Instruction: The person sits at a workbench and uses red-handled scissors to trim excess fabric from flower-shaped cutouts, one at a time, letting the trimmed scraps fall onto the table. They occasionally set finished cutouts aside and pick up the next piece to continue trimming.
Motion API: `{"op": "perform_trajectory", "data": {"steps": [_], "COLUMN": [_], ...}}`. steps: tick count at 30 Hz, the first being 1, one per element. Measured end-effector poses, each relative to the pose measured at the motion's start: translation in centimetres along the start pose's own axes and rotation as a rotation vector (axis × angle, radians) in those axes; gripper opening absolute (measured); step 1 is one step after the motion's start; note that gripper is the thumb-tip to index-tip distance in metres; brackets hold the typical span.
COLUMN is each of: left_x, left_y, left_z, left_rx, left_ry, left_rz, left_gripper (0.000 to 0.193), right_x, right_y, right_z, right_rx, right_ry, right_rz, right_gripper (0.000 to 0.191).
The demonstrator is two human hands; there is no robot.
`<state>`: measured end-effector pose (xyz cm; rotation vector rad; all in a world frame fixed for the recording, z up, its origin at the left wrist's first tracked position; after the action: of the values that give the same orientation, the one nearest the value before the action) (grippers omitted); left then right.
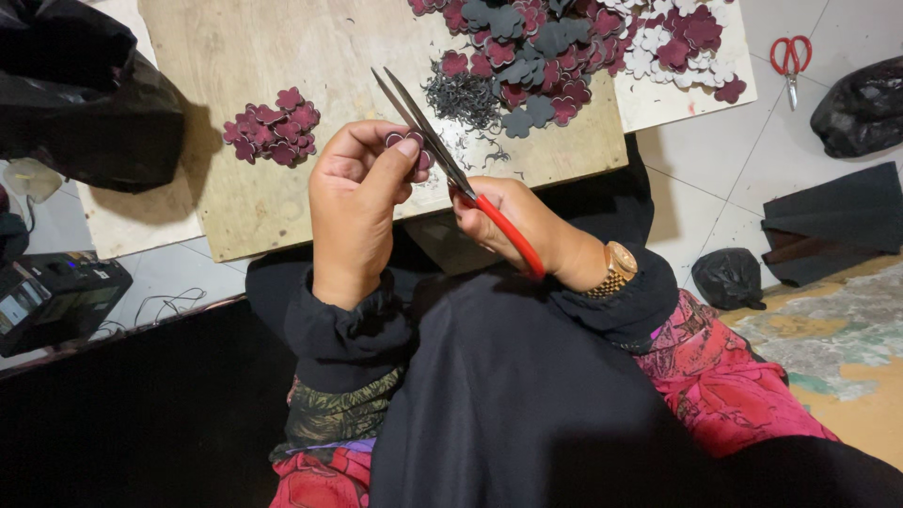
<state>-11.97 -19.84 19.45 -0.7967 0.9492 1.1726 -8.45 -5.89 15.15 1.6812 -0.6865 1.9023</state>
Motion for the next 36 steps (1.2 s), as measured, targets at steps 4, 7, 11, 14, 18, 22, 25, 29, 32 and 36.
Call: {"op": "perform_trajectory", "data": {"steps": [4, 7, 11, 14, 18, 22, 25, 29, 32, 36], "left_x": [-0.2, 0.0, 0.0, 0.0, 0.2, -0.2, -0.4, -0.5, -0.6, -0.6], "left_y": [0.1, 0.1, 0.1, 0.2, 0.0, -0.1, -0.1, -0.4, -0.6, -0.5], "left_z": [-0.2, -0.6, -0.8, -0.9, -1.1, -0.5, -0.4, -0.6, -0.6, -0.3], "left_rx": [-0.002, -0.020, -0.018, -0.025, -0.043, 0.020, 0.029, 0.014, 0.004, 0.018], "left_ry": [0.023, -0.034, 0.000, 0.012, 0.022, 0.023, 0.098, 0.078, 0.084, 0.051], "left_rz": [0.022, 0.014, 0.022, 0.011, -0.029, 0.008, 0.012, -0.006, -0.021, -0.002], "left_gripper": [0.015, 0.016, 0.013, 0.011, 0.010, 0.013, 0.021, 0.029, 0.032, 0.033], "right_x": [-0.1, -0.7, -1.1, -1.2, -0.6, -0.7, 0.0, 0.2, 0.6, 1.0], "right_y": [0.0, 0.0, 0.2, 0.4, 0.4, 0.2, 0.2, 0.4, 0.3, 0.2], "right_z": [-0.3, -0.4, -0.6, -0.8, -1.1, -0.4, 0.1, 0.4, 0.3, 0.3], "right_rx": [-0.002, -0.002, -0.005, -0.040, -0.078, 0.023, 0.078, 0.105, 0.108, 0.114], "right_ry": [-0.046, -0.045, -0.077, -0.115, -0.178, -0.102, -0.142, -0.120, -0.143, -0.156], "right_rz": [-0.006, 0.020, 0.035, 0.034, -0.019, -0.017, -0.074, -0.052, -0.050, -0.049], "right_gripper": [0.060, 0.059, 0.054, 0.050, 0.047, 0.054, 0.060, 0.064, 0.065, 0.064]}}
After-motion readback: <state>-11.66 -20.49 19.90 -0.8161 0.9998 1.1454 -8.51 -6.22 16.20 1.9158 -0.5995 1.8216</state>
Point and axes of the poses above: each hand's wrist, its own y-axis towards the middle knuckle, its own z-axis out of the palm, x = y × z, the point moved 10 cm from there along y, towards the middle knuckle, and after that the axes turned 11 degrees about x, right-handed, at the moved point
